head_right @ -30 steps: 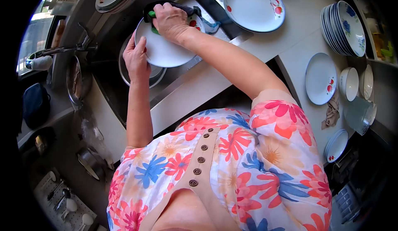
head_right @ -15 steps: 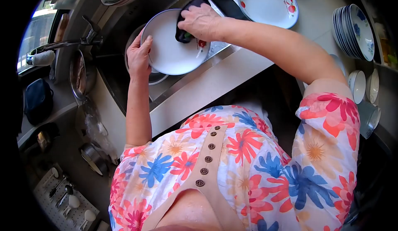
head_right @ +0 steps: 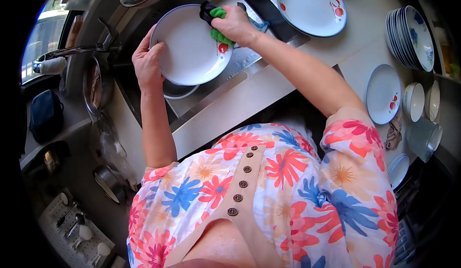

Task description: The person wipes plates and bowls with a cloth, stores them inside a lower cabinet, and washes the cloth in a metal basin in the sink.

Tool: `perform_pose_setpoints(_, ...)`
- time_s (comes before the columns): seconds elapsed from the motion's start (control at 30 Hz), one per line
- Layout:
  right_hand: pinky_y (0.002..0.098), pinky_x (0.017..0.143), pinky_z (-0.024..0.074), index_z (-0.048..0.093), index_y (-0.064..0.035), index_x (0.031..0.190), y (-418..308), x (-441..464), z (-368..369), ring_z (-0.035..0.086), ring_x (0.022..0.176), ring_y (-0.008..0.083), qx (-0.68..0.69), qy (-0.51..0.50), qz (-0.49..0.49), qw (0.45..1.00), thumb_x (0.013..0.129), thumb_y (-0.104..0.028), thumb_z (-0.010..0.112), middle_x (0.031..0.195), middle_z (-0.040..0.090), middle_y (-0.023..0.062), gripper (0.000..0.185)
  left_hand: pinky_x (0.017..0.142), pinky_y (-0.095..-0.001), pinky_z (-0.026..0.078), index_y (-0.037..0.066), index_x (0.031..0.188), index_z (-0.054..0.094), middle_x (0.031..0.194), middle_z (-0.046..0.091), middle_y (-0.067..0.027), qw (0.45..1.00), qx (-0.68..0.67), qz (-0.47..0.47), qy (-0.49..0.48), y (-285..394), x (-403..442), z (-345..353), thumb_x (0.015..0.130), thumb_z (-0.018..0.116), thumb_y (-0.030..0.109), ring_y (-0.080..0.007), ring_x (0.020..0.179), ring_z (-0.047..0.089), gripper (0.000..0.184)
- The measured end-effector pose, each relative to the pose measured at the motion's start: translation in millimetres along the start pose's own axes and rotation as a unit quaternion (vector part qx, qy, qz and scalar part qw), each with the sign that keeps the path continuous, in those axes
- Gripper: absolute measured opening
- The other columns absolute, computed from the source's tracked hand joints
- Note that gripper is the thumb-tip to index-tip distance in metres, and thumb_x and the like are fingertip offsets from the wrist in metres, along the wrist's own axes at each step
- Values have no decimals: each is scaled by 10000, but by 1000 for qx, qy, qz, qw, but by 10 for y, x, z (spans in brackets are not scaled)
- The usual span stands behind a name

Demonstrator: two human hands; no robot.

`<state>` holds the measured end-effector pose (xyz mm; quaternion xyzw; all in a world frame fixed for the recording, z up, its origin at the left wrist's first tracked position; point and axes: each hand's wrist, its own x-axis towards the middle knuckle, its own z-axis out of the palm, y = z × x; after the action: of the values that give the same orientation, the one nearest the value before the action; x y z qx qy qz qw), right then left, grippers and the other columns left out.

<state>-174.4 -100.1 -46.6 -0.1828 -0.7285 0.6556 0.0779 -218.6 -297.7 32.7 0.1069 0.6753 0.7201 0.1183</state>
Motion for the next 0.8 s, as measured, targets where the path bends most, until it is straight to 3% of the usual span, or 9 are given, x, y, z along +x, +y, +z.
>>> perform_pose_setpoints(0.13,300,608,465,555,27,838,-110,-363,208,559,669,164,246,90,209,942,671,-55,573,768,569,71,187,745,-232,470,-30,1109,541,970,611,-94,997,33,49,53,-96,-21,50,750,498,-69,-137,822,592,364)
perform_pose_setpoints(0.27,283,579,459,529,19,887,17,-429,393,560,662,171,428,101,239,866,667,-7,596,765,552,63,231,766,-227,448,-24,1117,534,964,608,-77,988,6,111,109,-109,-73,257,783,507,-36,-122,849,571,336)
perform_pose_setpoints(0.37,284,577,466,535,11,870,-151,-317,138,563,632,172,341,70,157,924,671,2,595,747,553,55,208,778,-231,437,-20,1105,540,939,605,-73,985,17,135,109,-118,-161,316,795,533,13,-118,856,558,312)
perform_pose_setpoints(0.47,309,602,484,582,0,839,-225,-18,-215,596,643,209,106,-32,9,994,684,-60,591,731,596,96,166,763,-240,444,-20,1077,555,896,610,-85,998,-8,-52,-25,-68,-64,-8,767,563,32,-137,803,571,314)
perform_pose_setpoints(0.53,296,627,494,555,18,900,-466,165,-354,588,692,173,-217,-114,-173,954,741,-89,602,781,586,87,197,675,-246,447,-16,911,602,796,604,-54,990,11,-104,-90,180,80,37,749,582,63,-125,718,560,181)
perform_pose_setpoints(0.57,342,661,487,605,-41,832,-424,340,-229,602,688,279,-301,-56,-343,888,685,-190,602,745,598,178,209,630,-215,420,-2,925,601,781,581,-12,979,88,-119,-141,236,176,51,764,592,71,-86,678,522,176)
perform_pose_setpoints(0.6,403,731,455,557,-15,802,-992,111,-244,575,827,359,-330,-174,-257,891,652,-58,535,774,594,203,157,585,-185,394,13,939,600,765,558,30,958,165,-134,-193,260,268,51,780,602,79,-48,637,485,172)
perform_pose_setpoints(0.67,416,690,447,559,-25,762,-1220,103,-98,574,789,363,-371,-214,-300,853,663,-44,517,742,584,207,109,557,-170,356,24,919,607,740,527,57,954,202,-91,-203,269,339,88,801,587,96,-25,624,443,140)
perform_pose_setpoints(0.8,413,638,460,542,-19,757,-1206,299,-131,579,742,368,-293,-157,-363,870,646,-56,557,706,576,208,118,502,-169,345,12,855,619,673,539,47,970,177,7,-165,239,407,5,844,542,135,-16,575,440,145)
